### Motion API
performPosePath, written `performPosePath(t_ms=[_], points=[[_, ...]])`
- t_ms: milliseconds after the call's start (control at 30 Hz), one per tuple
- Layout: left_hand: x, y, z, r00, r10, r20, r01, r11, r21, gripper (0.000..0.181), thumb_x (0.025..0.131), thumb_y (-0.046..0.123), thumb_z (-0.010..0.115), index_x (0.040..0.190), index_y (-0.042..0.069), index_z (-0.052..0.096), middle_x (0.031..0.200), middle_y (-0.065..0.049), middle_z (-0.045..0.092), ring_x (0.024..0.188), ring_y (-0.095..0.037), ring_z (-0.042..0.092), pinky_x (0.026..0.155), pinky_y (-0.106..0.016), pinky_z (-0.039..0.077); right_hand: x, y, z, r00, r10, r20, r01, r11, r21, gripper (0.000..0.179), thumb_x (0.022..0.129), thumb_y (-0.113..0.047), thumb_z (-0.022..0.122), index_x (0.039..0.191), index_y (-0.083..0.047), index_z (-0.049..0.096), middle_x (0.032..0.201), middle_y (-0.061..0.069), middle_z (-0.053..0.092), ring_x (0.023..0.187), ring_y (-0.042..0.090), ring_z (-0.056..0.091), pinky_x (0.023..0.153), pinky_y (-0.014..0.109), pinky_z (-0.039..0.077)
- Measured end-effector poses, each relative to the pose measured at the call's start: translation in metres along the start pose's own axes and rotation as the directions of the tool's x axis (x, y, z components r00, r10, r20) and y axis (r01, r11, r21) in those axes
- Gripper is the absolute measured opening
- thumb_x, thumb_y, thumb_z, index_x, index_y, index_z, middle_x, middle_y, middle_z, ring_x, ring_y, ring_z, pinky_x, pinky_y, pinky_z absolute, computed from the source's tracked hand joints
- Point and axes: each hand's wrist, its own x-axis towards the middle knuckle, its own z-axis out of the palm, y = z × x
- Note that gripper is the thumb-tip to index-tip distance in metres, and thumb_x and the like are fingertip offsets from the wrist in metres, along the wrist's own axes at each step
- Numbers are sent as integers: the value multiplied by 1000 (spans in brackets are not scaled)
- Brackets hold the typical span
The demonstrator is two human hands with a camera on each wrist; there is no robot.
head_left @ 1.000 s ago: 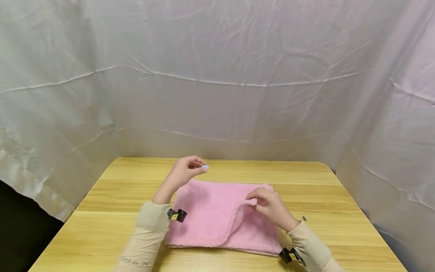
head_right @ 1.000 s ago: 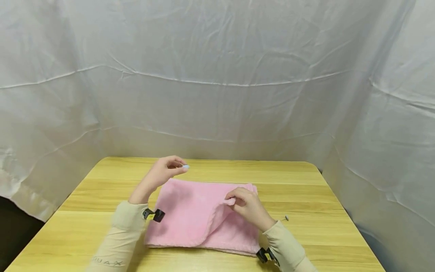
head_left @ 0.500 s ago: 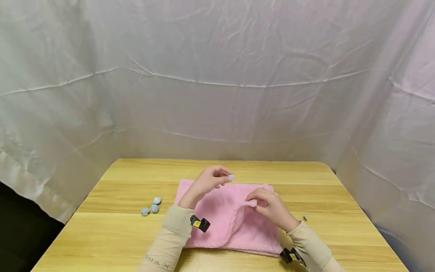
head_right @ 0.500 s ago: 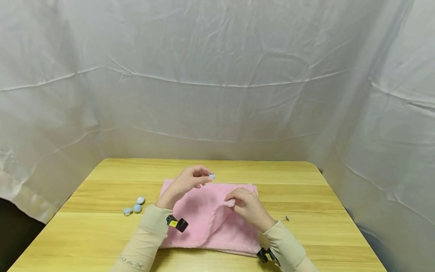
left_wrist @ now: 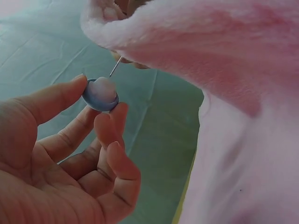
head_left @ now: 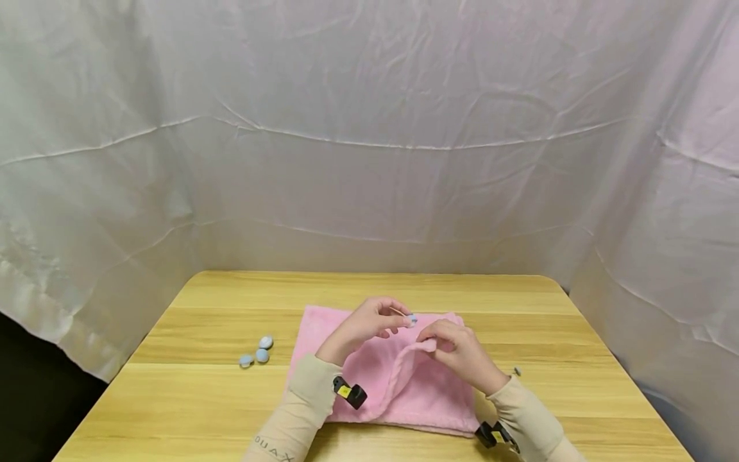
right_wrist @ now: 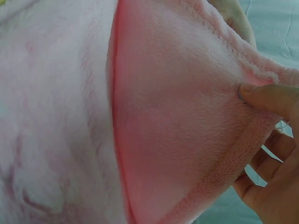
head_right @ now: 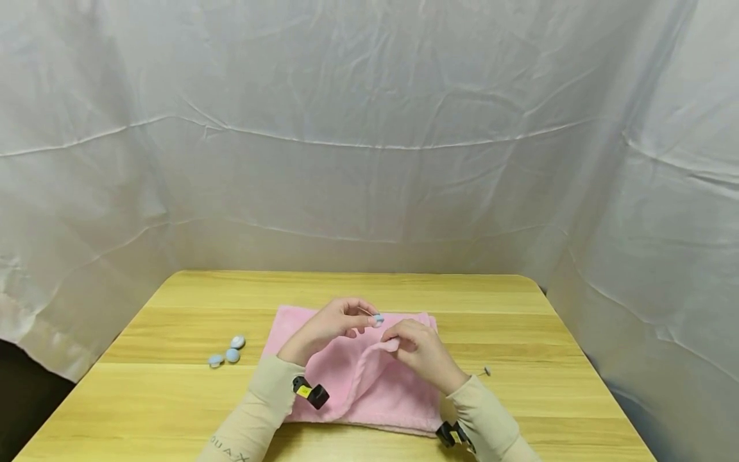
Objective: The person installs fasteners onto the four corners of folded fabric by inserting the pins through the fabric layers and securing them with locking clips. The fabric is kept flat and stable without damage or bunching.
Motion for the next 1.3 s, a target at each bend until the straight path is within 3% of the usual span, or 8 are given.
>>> performPosePath(t_ms=[200,467,733,1033,1300], points=[[0,-1,2,1000,-4,24,4,1000,-5,27,88,24,72,110,8,68,102,-6,73,76,-12,57,69,-27,49,0,0,0,1000,-5,-3,5,1000,-7,28,73,1,78,95,-16,70,90,-2,72,86,12,64,76,25,54],[-2,0,4,998,-5,64,6,1000,-14,26,86,23,73,108,10,69,96,0,73,78,-13,57,67,-27,47,0,-1,0,1000,-24,-12,24,1000,-3,28,74,0,78,96,-15,70,91,0,72,85,14,64,74,25,55],[-4,2,5,998,-5,66,5,1000,-5,24,85,22,74,104,9,69,89,5,69,77,-12,56,66,-27,47,0,-1,0,1000,-16,-24,16,1000,7,28,73,0,79,96,-14,70,91,-1,72,88,15,64,81,27,53],[-6,4,7,994,14,104,-14,1000,-1,20,85,18,74,101,8,69,86,8,68,75,-14,55,63,-23,44,-1,0,-1,999,38,-17,-37,998,51,25,76,1,77,96,-11,70,92,4,72,87,14,64,73,25,58],[-7,4,8,996,15,93,-18,999,32,22,86,21,72,104,8,69,90,3,69,78,-19,57,62,-23,44,0,0,-1,999,45,-9,-44,998,42,25,76,2,77,97,-11,70,92,4,72,86,13,64,72,26,58]])
